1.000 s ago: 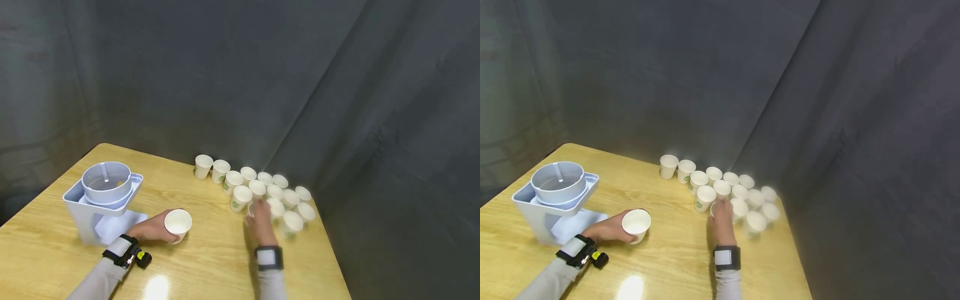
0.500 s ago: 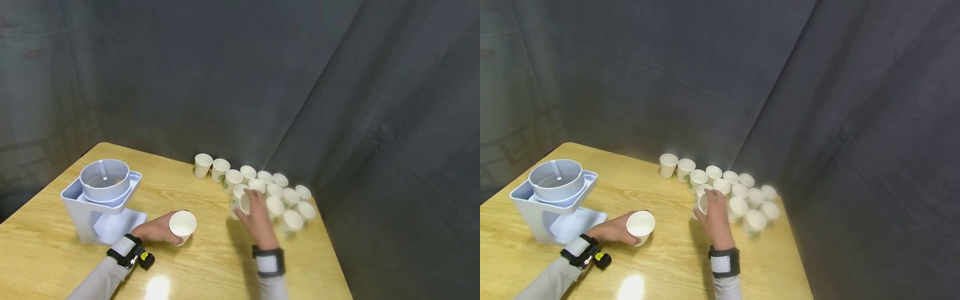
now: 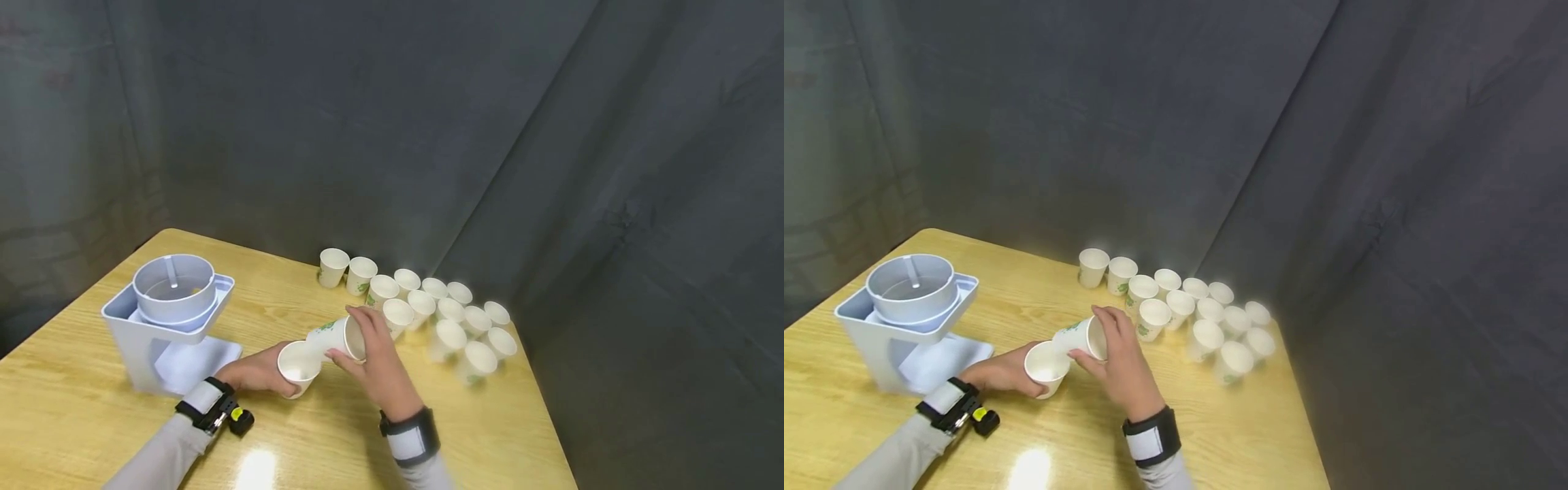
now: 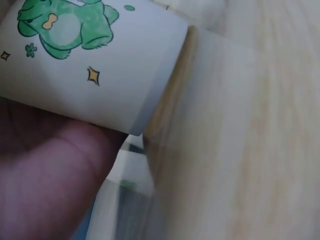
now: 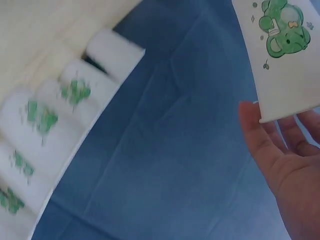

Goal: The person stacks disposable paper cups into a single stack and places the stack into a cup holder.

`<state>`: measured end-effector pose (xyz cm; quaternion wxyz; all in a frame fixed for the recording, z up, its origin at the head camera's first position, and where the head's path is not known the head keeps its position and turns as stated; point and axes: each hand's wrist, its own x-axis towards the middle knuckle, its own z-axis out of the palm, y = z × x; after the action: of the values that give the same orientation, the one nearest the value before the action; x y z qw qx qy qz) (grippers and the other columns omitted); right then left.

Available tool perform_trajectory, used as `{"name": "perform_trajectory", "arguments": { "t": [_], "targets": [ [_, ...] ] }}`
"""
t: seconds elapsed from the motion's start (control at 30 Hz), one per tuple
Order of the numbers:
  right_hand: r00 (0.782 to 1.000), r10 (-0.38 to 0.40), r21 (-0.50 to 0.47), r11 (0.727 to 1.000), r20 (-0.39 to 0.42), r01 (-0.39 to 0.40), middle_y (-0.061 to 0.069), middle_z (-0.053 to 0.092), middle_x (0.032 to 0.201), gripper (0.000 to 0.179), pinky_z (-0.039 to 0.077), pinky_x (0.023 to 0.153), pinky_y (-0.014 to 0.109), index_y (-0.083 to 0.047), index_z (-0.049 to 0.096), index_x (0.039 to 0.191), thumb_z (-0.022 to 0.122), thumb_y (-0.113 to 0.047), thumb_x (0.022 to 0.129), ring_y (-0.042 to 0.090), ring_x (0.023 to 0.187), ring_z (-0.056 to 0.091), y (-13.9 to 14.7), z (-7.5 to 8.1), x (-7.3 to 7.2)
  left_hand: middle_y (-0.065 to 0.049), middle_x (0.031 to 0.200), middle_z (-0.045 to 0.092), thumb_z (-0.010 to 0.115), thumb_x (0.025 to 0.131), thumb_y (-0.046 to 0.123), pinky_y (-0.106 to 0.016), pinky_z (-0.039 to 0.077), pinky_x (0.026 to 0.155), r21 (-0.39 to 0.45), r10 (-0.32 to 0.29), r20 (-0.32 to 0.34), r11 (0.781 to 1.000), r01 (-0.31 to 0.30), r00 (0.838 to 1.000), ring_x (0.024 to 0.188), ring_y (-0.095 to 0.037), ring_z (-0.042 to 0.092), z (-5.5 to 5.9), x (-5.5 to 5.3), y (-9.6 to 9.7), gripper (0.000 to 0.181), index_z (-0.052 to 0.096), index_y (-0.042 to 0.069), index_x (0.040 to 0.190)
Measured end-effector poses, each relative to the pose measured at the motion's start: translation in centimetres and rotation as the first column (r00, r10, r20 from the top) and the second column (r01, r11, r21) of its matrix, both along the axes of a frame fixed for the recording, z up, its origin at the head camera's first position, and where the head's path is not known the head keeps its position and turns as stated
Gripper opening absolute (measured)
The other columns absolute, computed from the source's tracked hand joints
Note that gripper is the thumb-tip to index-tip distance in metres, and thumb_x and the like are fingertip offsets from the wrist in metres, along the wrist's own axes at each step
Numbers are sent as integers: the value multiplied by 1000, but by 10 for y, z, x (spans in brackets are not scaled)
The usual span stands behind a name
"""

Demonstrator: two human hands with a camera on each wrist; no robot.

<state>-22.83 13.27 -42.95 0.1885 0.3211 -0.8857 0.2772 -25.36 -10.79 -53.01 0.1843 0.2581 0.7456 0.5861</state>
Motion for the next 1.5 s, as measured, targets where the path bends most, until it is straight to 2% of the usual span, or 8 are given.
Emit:
{"name": "perform_trajectory", "arguments": {
  "t": [0.17,0.3,0.53,0.7,0.9,1.07,1.2,1.5],
  "targets": [
    [999,50,68,996,-10,-49,0,45,138,69,44,103,28,-18,40,144,65,-48,87,13,126,47,-13,-9,3,-11,109,62,78,67,6,-31,48,87,52,-65,-30,996,66,997,97,-20,59,0,-4,2,65,50,1,126],
    [997,75,105,992,-27,-72,0,46,139,68,41,106,27,-18,41,143,67,-45,86,13,128,46,-18,-13,4,-10,105,62,76,68,4,-28,49,85,85,-92,-46,992,96,995,93,-17,60,-2,-6,3,58,53,3,120],
    [992,124,131,984,-31,-119,0,45,141,69,41,107,27,-20,39,145,69,-40,86,14,131,43,-25,-19,6,-9,109,62,76,69,3,-25,48,87,96,-111,-50,989,115,993,96,-16,59,-4,-7,3,62,50,3,125],
    [992,128,149,981,1,-126,-1,40,146,69,40,107,27,-22,34,148,66,-39,89,12,136,38,-30,-25,7,-10,115,61,76,68,3,-24,47,90,105,-115,-40,987,119,993,101,-17,59,-5,-7,2,68,47,2,130],
    [989,146,169,975,21,-147,-1,34,150,66,36,111,28,-21,28,151,57,-41,94,13,139,33,-36,-33,9,-17,117,60,75,70,2,-26,48,90,121,-138,-60,982,144,989,101,-16,59,-5,-6,2,68,45,0,131],
    [984,172,140,975,37,-175,-2,32,150,56,33,113,29,-20,29,151,42,-42,101,11,140,30,-40,-39,8,-21,117,59,75,70,3,-24,47,90,109,-121,-77,986,129,990,100,-15,58,-5,-5,1,68,44,0,130],
    [982,187,137,972,35,-190,1,31,151,52,30,115,30,-16,32,149,35,-39,102,13,141,28,-42,-43,7,-17,116,59,77,69,5,-24,47,90,80,-100,-81,991,107,992,100,-14,58,-5,-4,1,68,45,2,129],
    [983,176,117,977,49,-180,-1,31,150,53,30,115,33,-16,32,149,37,-40,102,13,141,26,-49,-50,10,-11,118,61,78,69,7,-24,47,91,60,-102,-65,993,106,993,103,-17,59,-4,-4,0,72,45,6,132]
  ]
}}
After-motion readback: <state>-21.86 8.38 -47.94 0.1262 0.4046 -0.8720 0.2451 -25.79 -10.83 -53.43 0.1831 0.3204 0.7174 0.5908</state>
